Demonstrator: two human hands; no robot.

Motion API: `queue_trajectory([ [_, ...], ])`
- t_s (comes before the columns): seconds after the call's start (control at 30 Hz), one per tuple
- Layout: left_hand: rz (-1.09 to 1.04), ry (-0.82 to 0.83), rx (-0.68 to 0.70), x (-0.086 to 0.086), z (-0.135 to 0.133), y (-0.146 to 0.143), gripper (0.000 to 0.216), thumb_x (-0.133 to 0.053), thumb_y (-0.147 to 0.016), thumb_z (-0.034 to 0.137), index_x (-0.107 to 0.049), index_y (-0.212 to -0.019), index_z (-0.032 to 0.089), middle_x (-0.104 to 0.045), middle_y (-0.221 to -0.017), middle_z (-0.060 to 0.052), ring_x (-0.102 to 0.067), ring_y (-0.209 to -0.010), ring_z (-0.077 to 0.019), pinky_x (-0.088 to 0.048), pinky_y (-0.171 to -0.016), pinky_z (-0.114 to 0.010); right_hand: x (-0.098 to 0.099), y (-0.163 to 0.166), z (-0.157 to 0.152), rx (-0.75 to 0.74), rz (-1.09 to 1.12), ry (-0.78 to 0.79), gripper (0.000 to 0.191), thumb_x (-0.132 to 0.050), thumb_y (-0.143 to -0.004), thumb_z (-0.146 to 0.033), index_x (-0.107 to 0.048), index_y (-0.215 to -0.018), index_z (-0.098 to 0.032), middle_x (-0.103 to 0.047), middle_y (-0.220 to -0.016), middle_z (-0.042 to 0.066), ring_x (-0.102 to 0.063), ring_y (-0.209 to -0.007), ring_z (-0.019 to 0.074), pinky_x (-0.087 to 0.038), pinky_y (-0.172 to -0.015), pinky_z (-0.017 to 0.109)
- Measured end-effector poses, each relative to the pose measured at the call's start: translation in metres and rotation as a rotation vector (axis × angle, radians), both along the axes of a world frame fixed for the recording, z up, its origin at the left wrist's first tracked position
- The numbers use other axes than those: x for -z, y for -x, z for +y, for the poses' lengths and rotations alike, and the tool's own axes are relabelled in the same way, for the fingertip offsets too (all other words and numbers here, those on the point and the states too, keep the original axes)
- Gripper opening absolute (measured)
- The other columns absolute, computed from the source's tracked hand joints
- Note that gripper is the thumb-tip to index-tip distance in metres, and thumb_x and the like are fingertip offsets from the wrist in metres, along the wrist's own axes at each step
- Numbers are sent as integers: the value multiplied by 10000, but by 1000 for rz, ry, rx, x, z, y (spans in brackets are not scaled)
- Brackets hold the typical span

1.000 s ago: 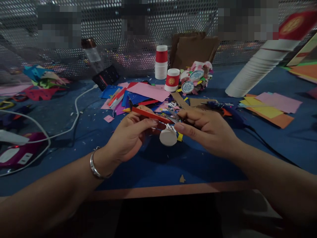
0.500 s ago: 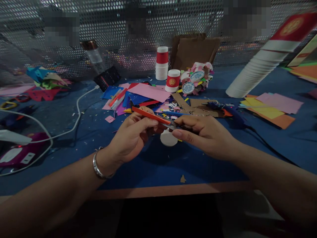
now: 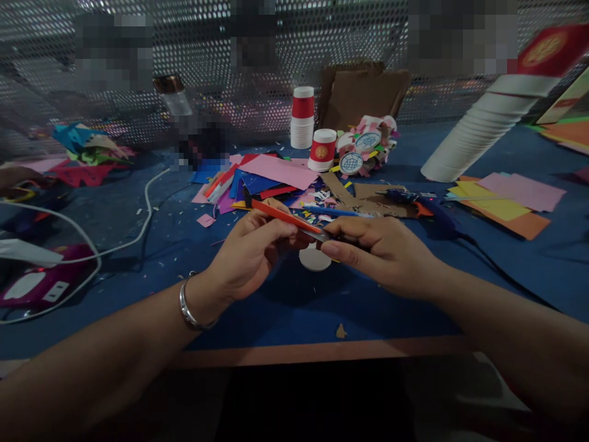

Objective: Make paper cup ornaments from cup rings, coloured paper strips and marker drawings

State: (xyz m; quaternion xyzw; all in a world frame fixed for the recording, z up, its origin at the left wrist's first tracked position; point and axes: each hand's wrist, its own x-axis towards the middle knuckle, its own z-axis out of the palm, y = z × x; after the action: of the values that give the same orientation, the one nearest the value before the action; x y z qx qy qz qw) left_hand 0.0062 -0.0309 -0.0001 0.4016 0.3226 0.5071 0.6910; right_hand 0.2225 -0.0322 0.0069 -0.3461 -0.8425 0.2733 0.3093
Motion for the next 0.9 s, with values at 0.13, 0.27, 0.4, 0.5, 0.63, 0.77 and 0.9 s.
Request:
queue_trajectory([
  [0.13,-5,-14,10,1,0,0,173,-791,-699,86,-657,-763,174,-783,-724,25,-718,-646,-84,-591,-709,-190,0,-1,0,2,-5,-7,462,-571,-1084,-570,-711,-909,-166,-629,-725,-18,-544,-620,104,-386,-588,255],
  [0.27,-12,-19,15,1,1,0,162,-791,-703,96,-661,-752,180,-770,-701,32,-710,-634,-83,-582,-697,-184,2,-2,1,-2,-14,-2,464,-554,-1092,-570,-702,-899,-176,-644,-743,-10,-568,-642,112,-389,-590,257],
  [0.4,4,-21,7,1,1,0,142,-793,-691,92,-682,-724,174,-785,-723,7,-726,-655,-97,-589,-690,-186,3,-3,2,-8,-24,-14,481,-529,-1099,-580,-689,-874,-186,-638,-736,-7,-570,-638,117,-387,-590,263],
  [0.5,16,-9,6,0,1,0,122,-782,-692,88,-693,-720,167,-790,-741,-9,-732,-669,-107,-605,-705,-204,2,-3,2,-2,-37,-8,489,-541,-1089,-597,-683,-858,-190,-640,-733,-6,-575,-640,121,-396,-596,264],
  [0.63,27,-9,14,-1,0,0,104,-792,-711,103,-715,-743,165,-773,-720,-5,-742,-683,-132,-626,-728,-248,0,-3,2,2,-42,-6,457,-568,-1079,-576,-694,-873,-188,-651,-736,-4,-579,-643,123,-400,-605,266],
  [0.77,43,-52,18,1,-1,1,130,-840,-745,135,-720,-774,175,-741,-707,11,-717,-681,-130,-617,-729,-257,1,-5,3,9,-36,-21,406,-590,-1078,-519,-684,-862,-189,-641,-722,-14,-574,-650,118,-402,-612,259],
  [0.9,78,-83,-3,4,-1,3,166,-877,-746,153,-716,-784,169,-719,-707,10,-691,-681,-122,-605,-725,-251,4,-6,3,11,-30,-47,387,-601,-1079,-485,-664,-836,-191,-606,-692,-28,-531,-622,106,-374,-595,257],
])
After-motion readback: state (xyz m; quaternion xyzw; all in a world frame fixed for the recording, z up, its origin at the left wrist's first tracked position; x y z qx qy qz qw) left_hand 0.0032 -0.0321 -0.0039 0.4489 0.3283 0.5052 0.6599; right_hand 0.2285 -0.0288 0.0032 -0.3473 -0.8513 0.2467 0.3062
